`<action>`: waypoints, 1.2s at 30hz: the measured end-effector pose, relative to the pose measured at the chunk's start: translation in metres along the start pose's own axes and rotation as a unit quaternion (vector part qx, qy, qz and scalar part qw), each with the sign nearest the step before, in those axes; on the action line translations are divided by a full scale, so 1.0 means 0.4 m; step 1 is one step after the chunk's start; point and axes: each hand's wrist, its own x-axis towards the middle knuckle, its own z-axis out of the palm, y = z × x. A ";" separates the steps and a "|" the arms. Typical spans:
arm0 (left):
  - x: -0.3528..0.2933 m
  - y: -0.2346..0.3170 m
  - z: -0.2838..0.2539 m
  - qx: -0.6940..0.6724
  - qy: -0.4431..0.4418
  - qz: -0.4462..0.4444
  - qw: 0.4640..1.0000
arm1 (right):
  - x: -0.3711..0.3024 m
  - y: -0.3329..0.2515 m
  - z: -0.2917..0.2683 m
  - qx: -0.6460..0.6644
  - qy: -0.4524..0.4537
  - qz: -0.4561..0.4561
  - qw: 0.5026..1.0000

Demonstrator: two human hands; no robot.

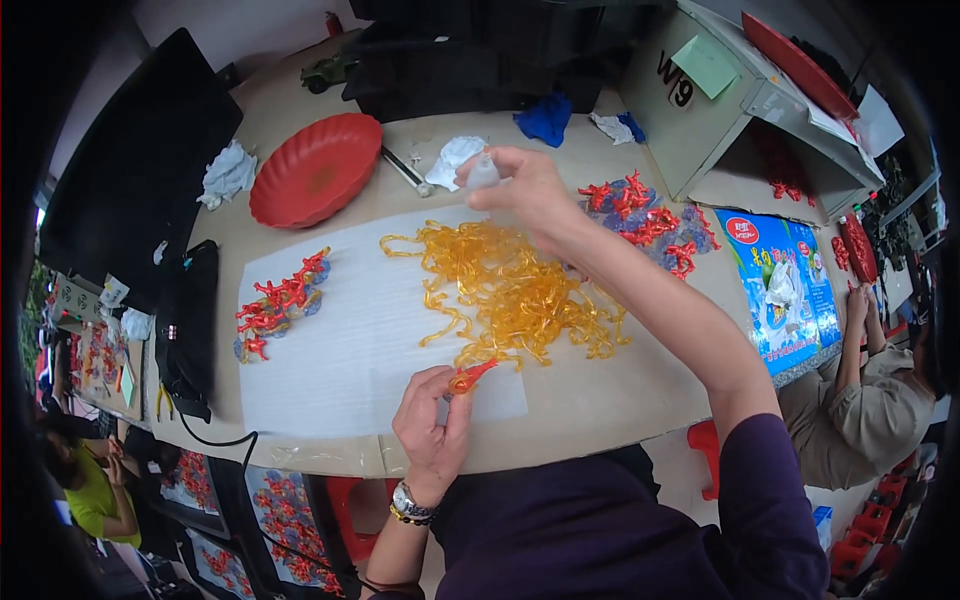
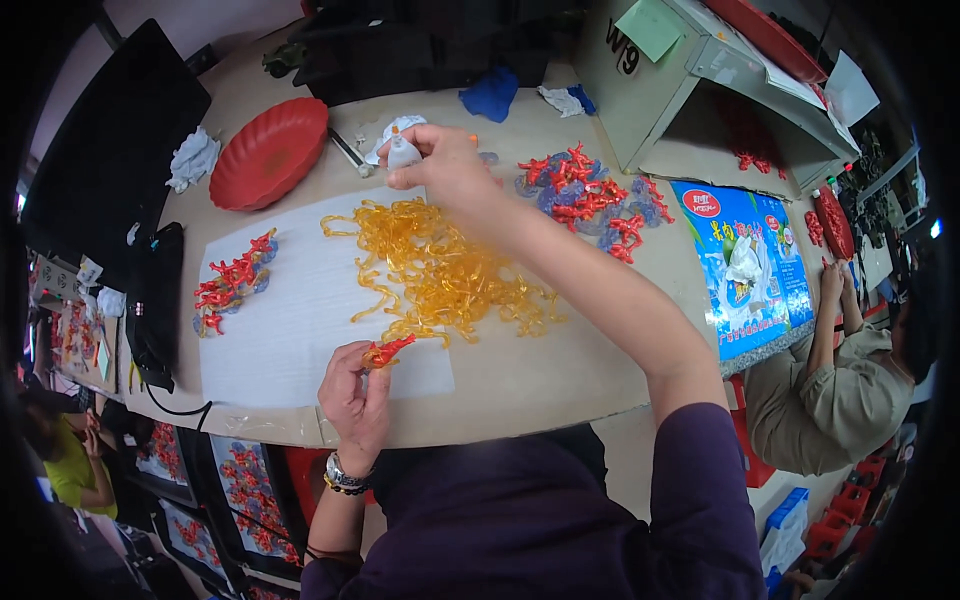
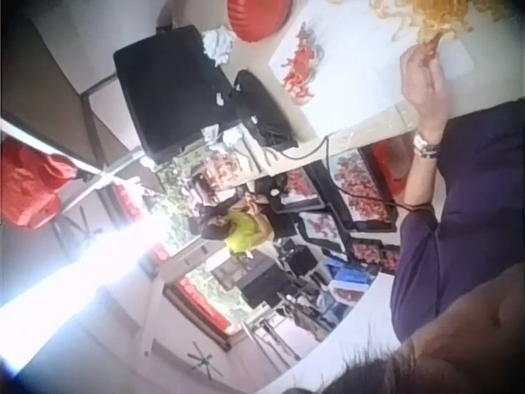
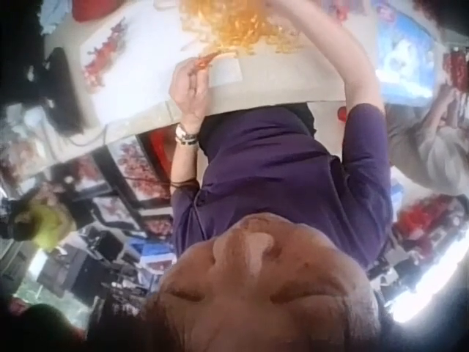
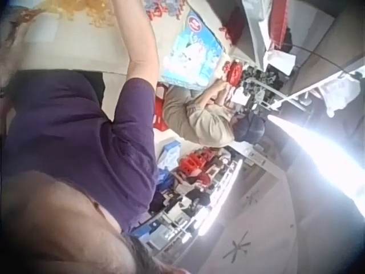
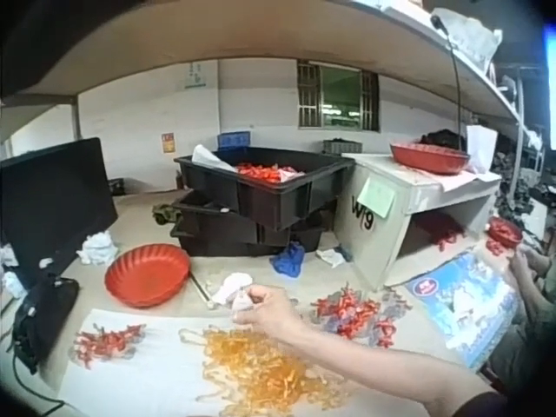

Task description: The person applies adhesive from a glue bottle to small red plastic parts and assembles them onto a transparent base.

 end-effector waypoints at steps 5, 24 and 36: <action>0.010 -0.003 0.000 -0.019 0.008 -0.037 0.999 | 0.104 0.037 -0.021 -0.182 0.053 0.070 0.979; 0.002 -0.021 0.002 -0.030 0.011 -0.066 0.997 | 0.087 -0.055 -0.204 -0.532 -0.006 -0.001 0.847; -0.001 -0.027 0.013 -0.035 0.010 -0.081 0.996 | 0.197 0.074 -0.214 -0.609 -0.028 -0.094 0.787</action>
